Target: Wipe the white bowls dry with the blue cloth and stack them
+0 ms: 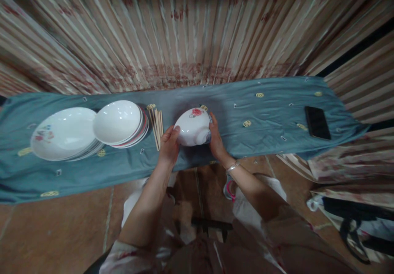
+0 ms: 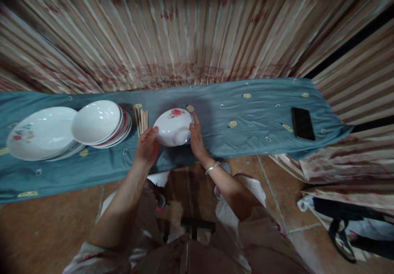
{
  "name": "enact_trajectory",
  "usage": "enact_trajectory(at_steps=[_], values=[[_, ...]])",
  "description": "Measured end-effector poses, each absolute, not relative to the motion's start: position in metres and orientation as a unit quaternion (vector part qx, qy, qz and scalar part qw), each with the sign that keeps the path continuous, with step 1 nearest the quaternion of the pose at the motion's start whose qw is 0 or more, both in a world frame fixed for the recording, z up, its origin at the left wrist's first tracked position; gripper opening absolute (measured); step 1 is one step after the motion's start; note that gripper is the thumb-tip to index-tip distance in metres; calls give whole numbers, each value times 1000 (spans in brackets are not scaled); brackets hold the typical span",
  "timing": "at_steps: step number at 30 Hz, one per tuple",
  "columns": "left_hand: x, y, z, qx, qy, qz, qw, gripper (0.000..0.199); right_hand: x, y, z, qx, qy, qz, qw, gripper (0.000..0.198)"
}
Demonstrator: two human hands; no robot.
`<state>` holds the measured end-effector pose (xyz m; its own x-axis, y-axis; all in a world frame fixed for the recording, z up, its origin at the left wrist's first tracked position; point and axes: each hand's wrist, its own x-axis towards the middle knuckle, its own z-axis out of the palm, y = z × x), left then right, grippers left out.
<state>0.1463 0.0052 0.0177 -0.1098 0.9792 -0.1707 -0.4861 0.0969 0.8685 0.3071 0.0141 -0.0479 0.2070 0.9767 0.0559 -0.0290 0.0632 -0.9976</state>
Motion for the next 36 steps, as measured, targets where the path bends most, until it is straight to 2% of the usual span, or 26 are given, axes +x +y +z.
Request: enact_trajectory(at_steps=[11, 16, 23, 28, 36], values=[[152, 0, 21, 298, 406, 598, 624, 36, 323, 28, -20, -535, -480, 393, 573, 66], [154, -2, 16, 321, 419, 573, 627, 29, 337, 40, -8, -525, -507, 367, 577, 61], [152, -3, 2, 389, 419, 544, 614, 26, 349, 51, -9, -512, -579, 289, 566, 60], [151, -3, 2, 403, 402, 560, 603, 33, 348, 53, -13, -504, -624, 239, 547, 57], [147, 1, 11, 417, 429, 579, 554, 34, 333, 41, 2, -487, -676, 216, 510, 60]])
